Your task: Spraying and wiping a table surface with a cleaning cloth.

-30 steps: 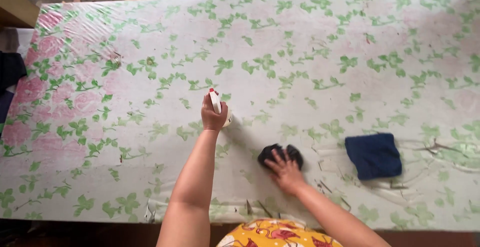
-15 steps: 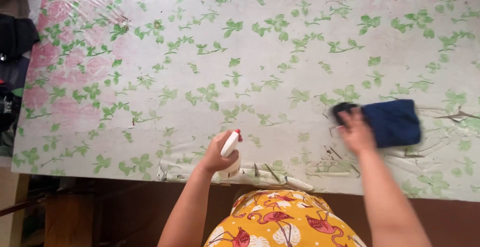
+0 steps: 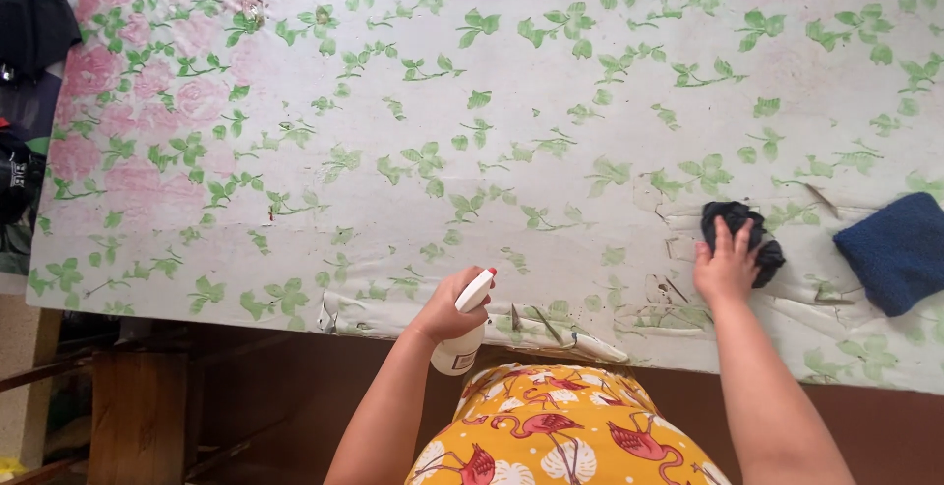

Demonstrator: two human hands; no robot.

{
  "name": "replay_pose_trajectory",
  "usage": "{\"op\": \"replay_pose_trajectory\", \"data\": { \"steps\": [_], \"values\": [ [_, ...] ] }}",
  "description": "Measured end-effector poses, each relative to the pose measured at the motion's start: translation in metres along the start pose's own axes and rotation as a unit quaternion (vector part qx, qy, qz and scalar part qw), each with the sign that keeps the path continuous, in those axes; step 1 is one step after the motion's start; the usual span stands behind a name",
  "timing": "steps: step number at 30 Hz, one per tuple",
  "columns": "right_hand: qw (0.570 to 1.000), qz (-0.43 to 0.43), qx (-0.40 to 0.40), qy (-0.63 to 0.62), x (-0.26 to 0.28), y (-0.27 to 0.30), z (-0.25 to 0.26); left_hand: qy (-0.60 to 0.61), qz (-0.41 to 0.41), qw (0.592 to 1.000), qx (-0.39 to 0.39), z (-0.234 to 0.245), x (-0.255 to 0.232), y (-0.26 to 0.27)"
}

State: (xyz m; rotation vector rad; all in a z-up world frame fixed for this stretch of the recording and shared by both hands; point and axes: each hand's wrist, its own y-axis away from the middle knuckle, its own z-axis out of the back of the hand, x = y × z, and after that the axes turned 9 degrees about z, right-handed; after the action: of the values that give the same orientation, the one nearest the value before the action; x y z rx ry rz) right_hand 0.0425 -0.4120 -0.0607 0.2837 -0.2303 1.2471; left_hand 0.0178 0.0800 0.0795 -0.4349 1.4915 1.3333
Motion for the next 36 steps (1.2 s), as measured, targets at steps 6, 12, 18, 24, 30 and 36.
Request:
{"op": "replay_pose_trajectory", "data": {
  "steps": [6,12,18,24,30,36],
  "values": [
    [0.998,0.05,0.023,-0.012,-0.005,0.016,0.006,-0.002,-0.055,0.998,-0.02,0.0,-0.004,-0.015],
    [0.998,0.049,0.042,-0.005,-0.008,0.012,0.004,-0.073,0.003,0.997,-0.013,-0.013,-0.012,-0.025],
    [0.998,0.039,0.039,-0.014,-0.003,0.012,0.006,-0.058,-0.071,0.995,-0.029,-0.015,-0.016,-0.023],
    [0.999,0.033,0.032,0.003,0.004,0.014,0.0,-0.018,-0.103,0.992,-0.072,-0.021,0.0,-0.017],
    [0.966,0.242,0.083,0.045,0.098,0.081,-0.034,0.017,-0.248,0.954,-0.17,-0.017,0.035,-0.012],
    [0.863,0.41,0.291,0.04,0.206,0.148,-0.051,0.059,-0.236,0.928,-0.282,-0.006,0.042,-0.018]
  ]
}}
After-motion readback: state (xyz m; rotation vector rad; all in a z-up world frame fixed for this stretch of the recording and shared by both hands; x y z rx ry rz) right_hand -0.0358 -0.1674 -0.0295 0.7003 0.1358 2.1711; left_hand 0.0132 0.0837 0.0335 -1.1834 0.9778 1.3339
